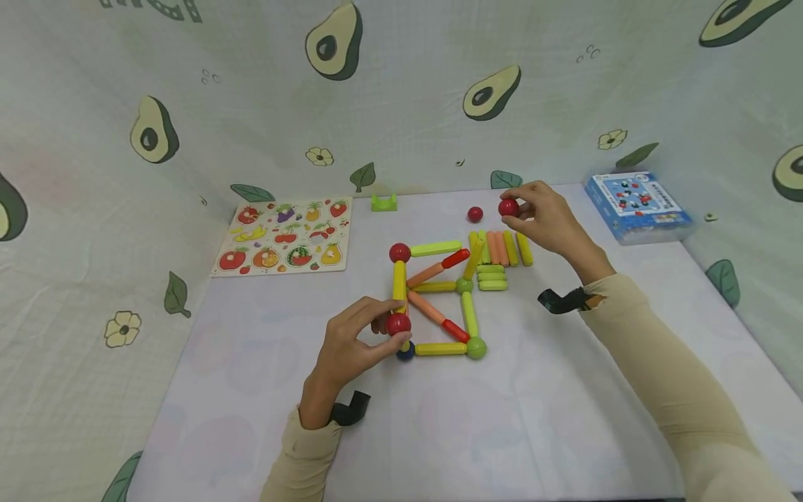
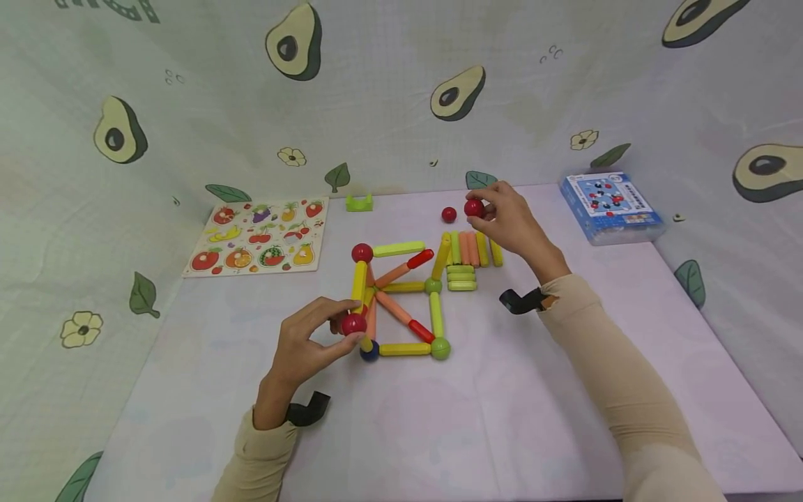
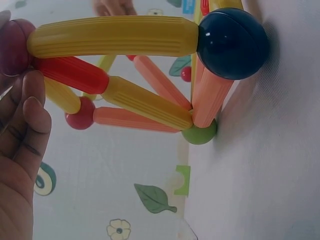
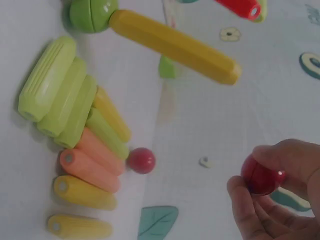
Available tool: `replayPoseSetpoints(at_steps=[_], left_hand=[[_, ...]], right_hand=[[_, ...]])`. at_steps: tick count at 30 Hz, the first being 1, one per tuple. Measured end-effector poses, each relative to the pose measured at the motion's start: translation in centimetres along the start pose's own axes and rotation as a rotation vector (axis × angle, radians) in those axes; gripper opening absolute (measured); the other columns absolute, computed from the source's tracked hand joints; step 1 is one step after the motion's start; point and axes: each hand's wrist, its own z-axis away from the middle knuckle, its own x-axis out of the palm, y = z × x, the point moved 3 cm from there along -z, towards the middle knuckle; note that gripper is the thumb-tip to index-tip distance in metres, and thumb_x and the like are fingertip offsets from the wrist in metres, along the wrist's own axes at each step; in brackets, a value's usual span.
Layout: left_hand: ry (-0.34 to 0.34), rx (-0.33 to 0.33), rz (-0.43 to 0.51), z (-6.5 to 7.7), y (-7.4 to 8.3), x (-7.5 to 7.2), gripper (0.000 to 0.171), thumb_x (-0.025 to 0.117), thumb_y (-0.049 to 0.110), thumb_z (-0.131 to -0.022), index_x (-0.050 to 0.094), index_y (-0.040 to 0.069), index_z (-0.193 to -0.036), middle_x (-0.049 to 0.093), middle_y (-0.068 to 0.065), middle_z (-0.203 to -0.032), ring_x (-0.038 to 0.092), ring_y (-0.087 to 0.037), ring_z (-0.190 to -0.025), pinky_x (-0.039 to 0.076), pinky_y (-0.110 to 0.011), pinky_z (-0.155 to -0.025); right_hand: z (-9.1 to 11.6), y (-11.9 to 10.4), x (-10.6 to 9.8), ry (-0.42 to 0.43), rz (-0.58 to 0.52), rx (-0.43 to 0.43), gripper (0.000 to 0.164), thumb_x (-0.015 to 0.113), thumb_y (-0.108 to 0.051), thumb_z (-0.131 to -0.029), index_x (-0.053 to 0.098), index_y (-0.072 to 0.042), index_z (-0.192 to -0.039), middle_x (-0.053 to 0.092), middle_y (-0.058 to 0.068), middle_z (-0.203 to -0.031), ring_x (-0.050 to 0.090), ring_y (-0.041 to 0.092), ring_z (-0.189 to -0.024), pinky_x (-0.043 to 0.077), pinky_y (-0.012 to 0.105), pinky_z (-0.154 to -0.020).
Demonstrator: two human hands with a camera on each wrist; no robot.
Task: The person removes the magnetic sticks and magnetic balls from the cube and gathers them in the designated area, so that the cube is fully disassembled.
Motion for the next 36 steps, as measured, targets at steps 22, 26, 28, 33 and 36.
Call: replayPoseSetpoints(at_steps=[22,26,28,33,36], left_hand=[[-0.003,0.005,0.009,0.3,0.2,0.6,0.044,0.082,0.03,-0.085,0.068,0.011,-0.123,0.063,0.003,-0.092,0.054,-0.01,-0.076,0.05,-0.022,-0.063],[-0.002,0.004,0.009,0.2,0.2,0.4,0.045,0.084,0.026,-0.083,0.069,0.01,-0.122,0.063,0.003,-0.091,0.055,-0.011,-0.075,0.049,-0.02,-0.064],[-0.002,0.0,0.009,0.2,0.2,0.3,0.046,0.084,0.024,-0.082,0.069,0.01,-0.123,0.063,0.003,-0.091,0.055,-0.011,-0.075,0.049,-0.019,-0.064],[-0.001,-0.008,0.004,0.2,0.0,0.2,0.045,0.084,0.027,-0.083,0.069,0.011,-0.123,0.063,0.003,-0.091,0.054,-0.011,-0.076,0.049,-0.02,-0.064],[0.0,-0.005,-0.003,0.1,-0.2,0.1,0.045,0.083,0.028,-0.084,0.069,0.011,-0.123,0.063,0.003,-0.091,0.054,-0.01,-0.076,0.05,-0.02,-0.064]], right_hand=[[-7.0,7.9,5.2,-0.215,0.075,0.213,0.038,0.065,-0.009,-0.095,0.059,0.006,-0.13,0.06,0.025,-0.118,0.053,0.038,-0.104,0.048,0.052,-0.093],[-7.4,8.1,5.8,-0.235,0.083,0.215,0.038,0.065,-0.008,-0.095,0.058,0.007,-0.129,0.059,0.026,-0.12,0.052,0.039,-0.104,0.047,0.054,-0.095],[-7.7,8.2,6.1,-0.244,0.085,0.218,0.039,0.065,-0.008,-0.095,0.058,0.007,-0.13,0.058,0.026,-0.121,0.052,0.039,-0.105,0.046,0.054,-0.097],[-8.4,8.3,6.7,-0.294,0.067,0.229,0.041,0.063,-0.007,-0.095,0.055,0.007,-0.133,0.056,0.027,-0.126,0.05,0.04,-0.109,0.044,0.055,-0.101],[-8.8,8.2,6.5,-0.329,0.053,0.232,0.046,0.064,-0.009,-0.096,0.051,0.006,-0.137,0.053,0.027,-0.13,0.049,0.041,-0.114,0.043,0.056,-0.102]])
